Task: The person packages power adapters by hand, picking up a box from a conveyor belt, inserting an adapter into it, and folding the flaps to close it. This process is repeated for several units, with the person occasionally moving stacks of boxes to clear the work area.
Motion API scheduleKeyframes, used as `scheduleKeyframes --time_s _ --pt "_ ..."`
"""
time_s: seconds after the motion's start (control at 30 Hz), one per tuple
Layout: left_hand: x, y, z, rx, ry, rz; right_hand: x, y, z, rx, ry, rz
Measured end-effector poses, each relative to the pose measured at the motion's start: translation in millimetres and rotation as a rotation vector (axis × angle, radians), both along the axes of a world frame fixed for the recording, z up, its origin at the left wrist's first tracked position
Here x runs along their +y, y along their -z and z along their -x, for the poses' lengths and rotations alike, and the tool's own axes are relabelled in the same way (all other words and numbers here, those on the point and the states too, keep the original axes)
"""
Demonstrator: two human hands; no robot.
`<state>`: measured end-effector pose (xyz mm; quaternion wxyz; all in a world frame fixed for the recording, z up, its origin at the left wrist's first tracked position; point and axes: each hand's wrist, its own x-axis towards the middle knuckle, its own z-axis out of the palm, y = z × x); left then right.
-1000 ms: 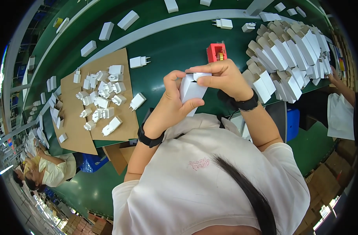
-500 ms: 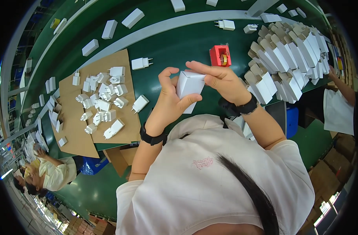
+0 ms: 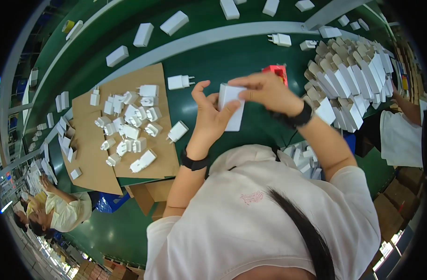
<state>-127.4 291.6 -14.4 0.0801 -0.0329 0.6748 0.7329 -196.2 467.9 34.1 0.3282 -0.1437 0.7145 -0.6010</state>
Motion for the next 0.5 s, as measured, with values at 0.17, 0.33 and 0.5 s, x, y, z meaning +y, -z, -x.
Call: scheduleKeyframes --time_s 0.17,0.33,0.5 --pt "-21 15 -7 0.057 -0.306 -0.005 -13 74 152 0.041 0.354 -0.048" --pt "-34 14 -22 -0.12 -0.45 -0.036 -16 126 256 0.036 0.508 -0.077" --pt "-22 28 -14 -0.173 -0.39 -0.101 22 29 209 0.55 0.315 -0.199"
